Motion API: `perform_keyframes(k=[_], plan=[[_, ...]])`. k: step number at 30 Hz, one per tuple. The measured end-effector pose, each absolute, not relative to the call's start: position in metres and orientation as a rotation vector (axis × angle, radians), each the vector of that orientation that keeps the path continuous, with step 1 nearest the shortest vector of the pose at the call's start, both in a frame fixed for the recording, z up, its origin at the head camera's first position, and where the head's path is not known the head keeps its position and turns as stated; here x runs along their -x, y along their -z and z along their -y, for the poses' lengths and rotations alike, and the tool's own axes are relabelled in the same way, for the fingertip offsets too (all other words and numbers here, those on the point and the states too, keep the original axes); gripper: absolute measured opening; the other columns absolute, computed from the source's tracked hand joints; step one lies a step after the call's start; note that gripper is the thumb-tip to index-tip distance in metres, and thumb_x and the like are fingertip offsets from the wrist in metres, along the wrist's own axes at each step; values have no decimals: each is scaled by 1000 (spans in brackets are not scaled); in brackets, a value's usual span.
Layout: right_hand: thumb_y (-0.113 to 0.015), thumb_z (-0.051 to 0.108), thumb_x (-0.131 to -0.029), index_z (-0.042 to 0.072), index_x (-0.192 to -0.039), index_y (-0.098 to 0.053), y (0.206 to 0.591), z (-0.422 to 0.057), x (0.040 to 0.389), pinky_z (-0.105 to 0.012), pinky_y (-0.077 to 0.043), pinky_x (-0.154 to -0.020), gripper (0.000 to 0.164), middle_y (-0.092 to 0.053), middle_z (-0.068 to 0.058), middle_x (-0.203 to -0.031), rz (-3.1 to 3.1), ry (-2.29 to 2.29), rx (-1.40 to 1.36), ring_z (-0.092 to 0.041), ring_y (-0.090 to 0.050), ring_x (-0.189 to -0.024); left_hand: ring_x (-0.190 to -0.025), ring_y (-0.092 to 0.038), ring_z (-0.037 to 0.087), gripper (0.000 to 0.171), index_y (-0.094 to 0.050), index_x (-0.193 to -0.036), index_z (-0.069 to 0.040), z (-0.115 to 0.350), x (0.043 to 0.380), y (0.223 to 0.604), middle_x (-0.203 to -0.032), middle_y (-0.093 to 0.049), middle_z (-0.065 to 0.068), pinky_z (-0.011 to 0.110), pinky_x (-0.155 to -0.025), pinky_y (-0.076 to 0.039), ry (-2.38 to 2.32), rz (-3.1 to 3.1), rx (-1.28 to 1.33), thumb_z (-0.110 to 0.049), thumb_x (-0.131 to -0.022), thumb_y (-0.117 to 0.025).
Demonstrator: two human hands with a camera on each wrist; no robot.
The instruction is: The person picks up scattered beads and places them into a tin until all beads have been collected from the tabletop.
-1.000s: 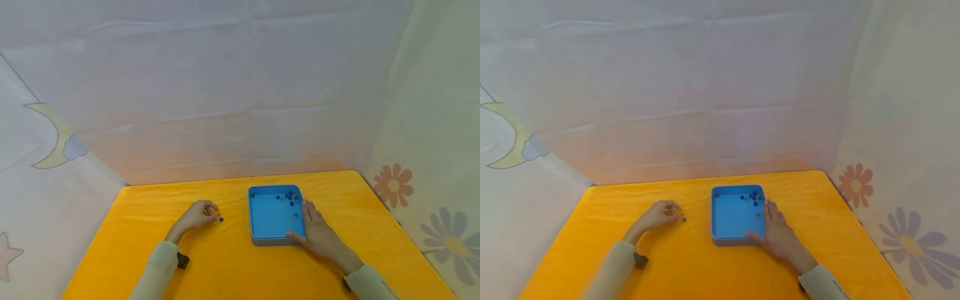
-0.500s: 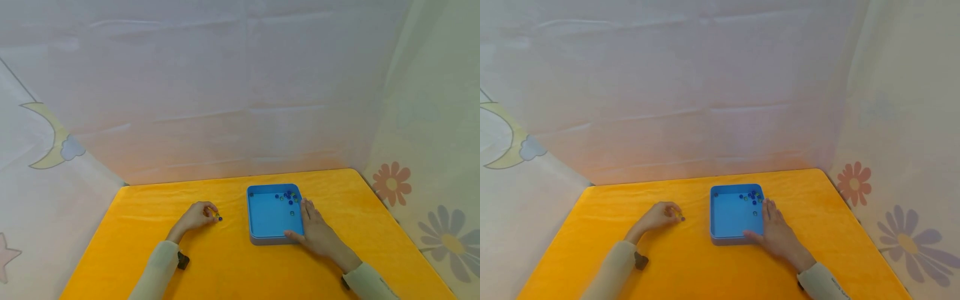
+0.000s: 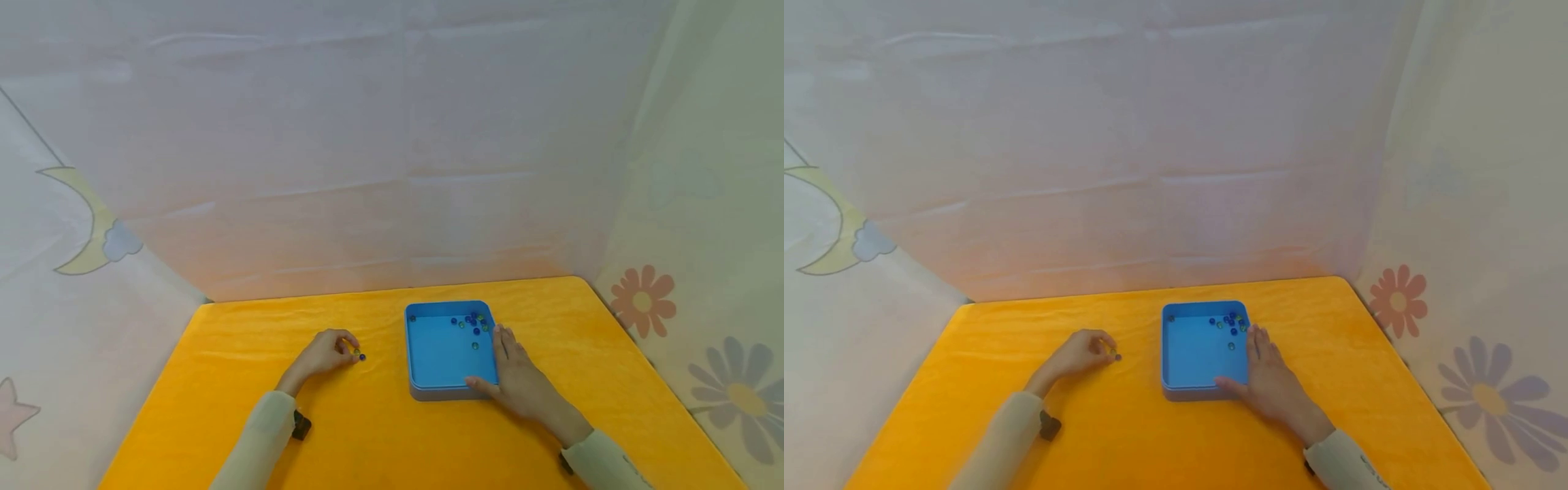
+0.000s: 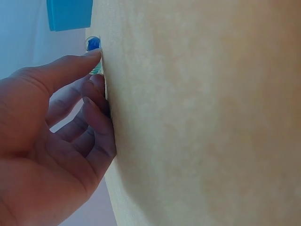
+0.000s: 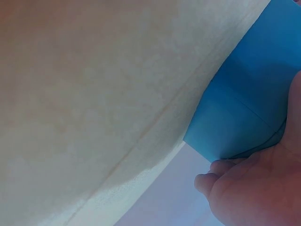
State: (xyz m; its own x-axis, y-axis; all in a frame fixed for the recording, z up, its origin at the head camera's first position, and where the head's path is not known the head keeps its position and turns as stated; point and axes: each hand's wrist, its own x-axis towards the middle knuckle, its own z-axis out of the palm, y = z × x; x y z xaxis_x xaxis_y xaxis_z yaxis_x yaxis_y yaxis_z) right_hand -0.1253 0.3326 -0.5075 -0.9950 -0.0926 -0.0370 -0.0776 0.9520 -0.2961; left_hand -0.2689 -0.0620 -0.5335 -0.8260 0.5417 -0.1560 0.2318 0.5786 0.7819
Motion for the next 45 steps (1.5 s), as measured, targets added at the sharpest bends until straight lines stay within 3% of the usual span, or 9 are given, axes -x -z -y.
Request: perform_keyframes(k=[26,45], plan=[[-56,77,-94,-13,-163,-14,506,-330,124,-70,-24,-123,120,-15,-35,-171,-3075,476,164,-57,-19,-157,-71,-57,16,7,-76,-106,-12,62,273,539,-87,-71,2,28,-67,-48,-1097,-2448,-630,-16,-100,-73],[-51,85,-90,-10,-164,-12,508,-332,125,-70,-26,-121,126,-14,-33,-172,-3051,460,123,-56,-18,-158,-71,-56,15,7,-76,-105,-10,62,274,537,-87,-71,3,27,-66,-48,-1091,-2433,-639,-13,-100,-72]])
